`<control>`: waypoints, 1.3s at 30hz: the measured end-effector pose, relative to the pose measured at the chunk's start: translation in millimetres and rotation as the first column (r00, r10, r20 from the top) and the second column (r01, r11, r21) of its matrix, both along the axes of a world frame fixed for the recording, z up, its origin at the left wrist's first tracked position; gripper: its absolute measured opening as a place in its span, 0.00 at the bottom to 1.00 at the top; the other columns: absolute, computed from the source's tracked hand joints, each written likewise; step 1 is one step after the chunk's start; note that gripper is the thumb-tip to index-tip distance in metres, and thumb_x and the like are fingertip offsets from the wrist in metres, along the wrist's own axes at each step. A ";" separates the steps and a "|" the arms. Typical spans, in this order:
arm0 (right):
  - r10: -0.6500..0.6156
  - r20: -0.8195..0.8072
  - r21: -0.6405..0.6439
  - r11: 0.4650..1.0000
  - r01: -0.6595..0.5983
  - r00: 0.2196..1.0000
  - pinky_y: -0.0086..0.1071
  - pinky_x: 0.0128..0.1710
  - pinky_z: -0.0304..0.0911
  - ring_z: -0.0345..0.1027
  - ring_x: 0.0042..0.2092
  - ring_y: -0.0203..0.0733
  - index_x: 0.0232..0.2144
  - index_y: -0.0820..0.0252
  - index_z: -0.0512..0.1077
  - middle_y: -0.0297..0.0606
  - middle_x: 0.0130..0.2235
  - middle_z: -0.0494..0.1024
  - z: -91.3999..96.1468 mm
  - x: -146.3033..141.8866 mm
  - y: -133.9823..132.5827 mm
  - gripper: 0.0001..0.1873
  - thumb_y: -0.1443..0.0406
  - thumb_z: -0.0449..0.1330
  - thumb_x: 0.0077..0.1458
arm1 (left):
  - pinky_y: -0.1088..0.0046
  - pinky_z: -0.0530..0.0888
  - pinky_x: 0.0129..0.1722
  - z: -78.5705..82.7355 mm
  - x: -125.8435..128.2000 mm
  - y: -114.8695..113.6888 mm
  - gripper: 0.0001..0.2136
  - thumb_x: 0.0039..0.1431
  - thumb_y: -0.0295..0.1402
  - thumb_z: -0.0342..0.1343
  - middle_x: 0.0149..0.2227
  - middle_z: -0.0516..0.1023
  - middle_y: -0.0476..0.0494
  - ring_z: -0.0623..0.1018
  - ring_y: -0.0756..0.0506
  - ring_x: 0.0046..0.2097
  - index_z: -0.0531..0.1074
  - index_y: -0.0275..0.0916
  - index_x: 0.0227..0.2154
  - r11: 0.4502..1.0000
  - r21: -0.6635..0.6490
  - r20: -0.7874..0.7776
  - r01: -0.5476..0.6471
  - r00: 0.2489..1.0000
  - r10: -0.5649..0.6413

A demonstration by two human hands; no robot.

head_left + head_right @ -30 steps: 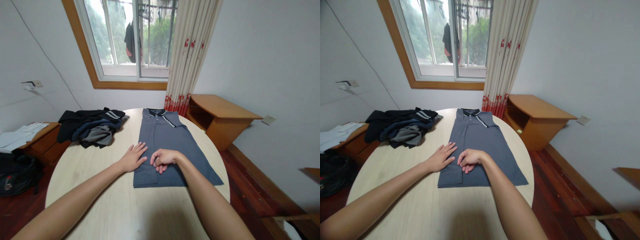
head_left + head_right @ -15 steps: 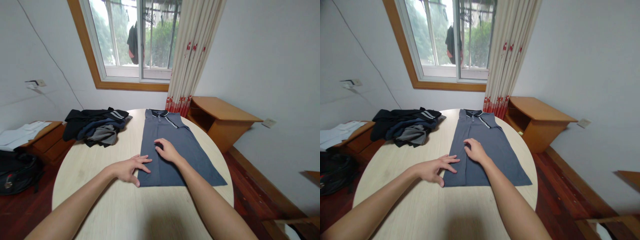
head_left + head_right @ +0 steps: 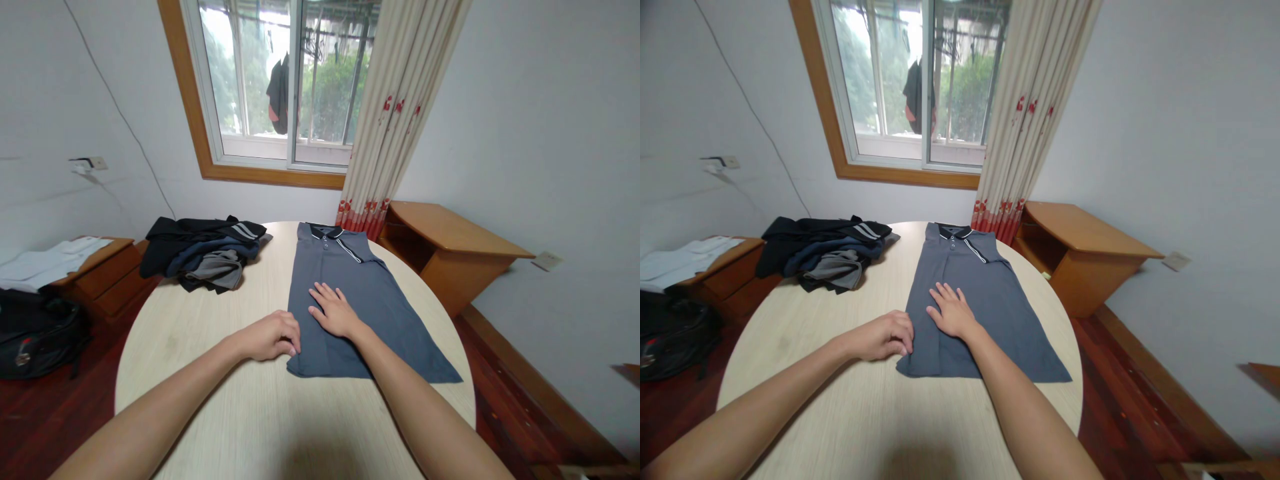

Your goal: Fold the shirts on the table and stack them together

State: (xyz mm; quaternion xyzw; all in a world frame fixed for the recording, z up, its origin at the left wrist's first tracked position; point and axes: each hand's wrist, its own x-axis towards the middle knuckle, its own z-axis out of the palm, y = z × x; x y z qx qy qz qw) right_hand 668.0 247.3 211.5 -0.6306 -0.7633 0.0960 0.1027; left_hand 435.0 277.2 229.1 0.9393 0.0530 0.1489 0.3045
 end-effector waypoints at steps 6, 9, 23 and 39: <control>0.020 0.085 0.006 1.000 -0.020 0.996 0.56 0.68 0.36 0.38 0.72 0.52 0.70 0.58 0.53 0.44 0.72 0.46 2.7 -5.1 -15.1 0.33 0.52 0.43 0.68 | 0.67 0.70 0.46 -2.5 7.1 -11.7 0.21 0.65 0.52 0.51 0.32 0.81 0.41 0.77 0.45 0.38 0.81 0.43 0.31 0.990 -0.131 -0.001 0.056 0.998 -0.057; 0.049 0.112 -0.003 0.999 -0.049 0.992 0.55 0.69 0.37 0.38 0.72 0.52 0.70 0.57 0.52 0.44 0.72 0.46 1.3 -3.1 -31.8 0.33 0.51 0.43 0.68 | 0.70 0.72 0.43 -3.9 12.2 -22.8 0.17 0.63 0.48 0.56 0.32 0.81 0.41 0.77 0.45 0.37 0.81 0.42 0.31 0.970 -0.205 0.017 0.129 0.992 -0.128; -0.026 0.086 -0.009 1.000 0.027 0.996 0.51 0.69 0.39 0.41 0.72 0.50 0.69 0.67 0.53 0.48 0.71 0.49 21.9 -22.6 66.8 0.33 0.56 0.46 0.68 | 0.77 0.71 0.34 -21.1 25.4 -36.0 0.03 0.53 0.29 0.68 0.29 0.79 0.50 0.75 0.50 0.31 0.81 0.43 0.28 0.932 -0.273 -0.012 0.239 0.968 -0.251; -0.119 0.139 -0.043 0.991 0.126 0.983 0.56 0.68 0.32 0.34 0.73 0.52 0.71 0.61 0.48 0.44 0.73 0.42 -4.9 -41.2 233.2 0.40 0.44 0.42 0.65 | 0.75 0.71 0.40 -32.4 30.0 -34.8 0.02 0.60 0.29 0.61 0.33 0.81 0.50 0.79 0.48 0.37 0.77 0.39 0.32 0.945 -0.043 -0.048 0.325 0.944 -0.327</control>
